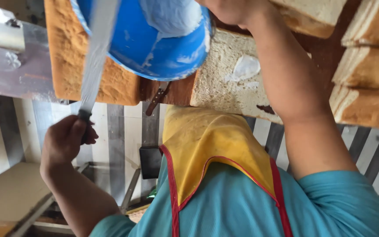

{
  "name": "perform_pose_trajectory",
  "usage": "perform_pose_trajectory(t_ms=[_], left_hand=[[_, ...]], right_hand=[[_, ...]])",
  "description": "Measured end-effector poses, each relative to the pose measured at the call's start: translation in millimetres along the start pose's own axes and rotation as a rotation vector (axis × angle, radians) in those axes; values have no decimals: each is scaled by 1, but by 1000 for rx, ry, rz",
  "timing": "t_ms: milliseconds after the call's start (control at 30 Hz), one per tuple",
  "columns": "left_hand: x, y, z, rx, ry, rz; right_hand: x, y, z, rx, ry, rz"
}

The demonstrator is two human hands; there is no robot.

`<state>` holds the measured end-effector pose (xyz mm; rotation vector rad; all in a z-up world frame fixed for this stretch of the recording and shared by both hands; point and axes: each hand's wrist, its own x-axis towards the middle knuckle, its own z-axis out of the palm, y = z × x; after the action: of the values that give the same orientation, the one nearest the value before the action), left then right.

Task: Spreading white cream onto large square slices of bread using a spatula.

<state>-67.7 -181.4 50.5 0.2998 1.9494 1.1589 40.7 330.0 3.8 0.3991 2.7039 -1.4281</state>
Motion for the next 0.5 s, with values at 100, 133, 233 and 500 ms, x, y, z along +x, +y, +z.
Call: perform_pose_trajectory(t_ms=[100,133,233,500], left_hand=[[22,59,43,585,189,-74],[41,45,54,571,211,-80],[91,19,91,847,252,237],[125,-18,167,879,172,224]], right_hand=[[-5,-2,2,108,-33,-311],[-7,-2,4,101,-51,-329],[-10,-5,3,38,-25,-312],[-22,-32,-5,129,-23,-279]])
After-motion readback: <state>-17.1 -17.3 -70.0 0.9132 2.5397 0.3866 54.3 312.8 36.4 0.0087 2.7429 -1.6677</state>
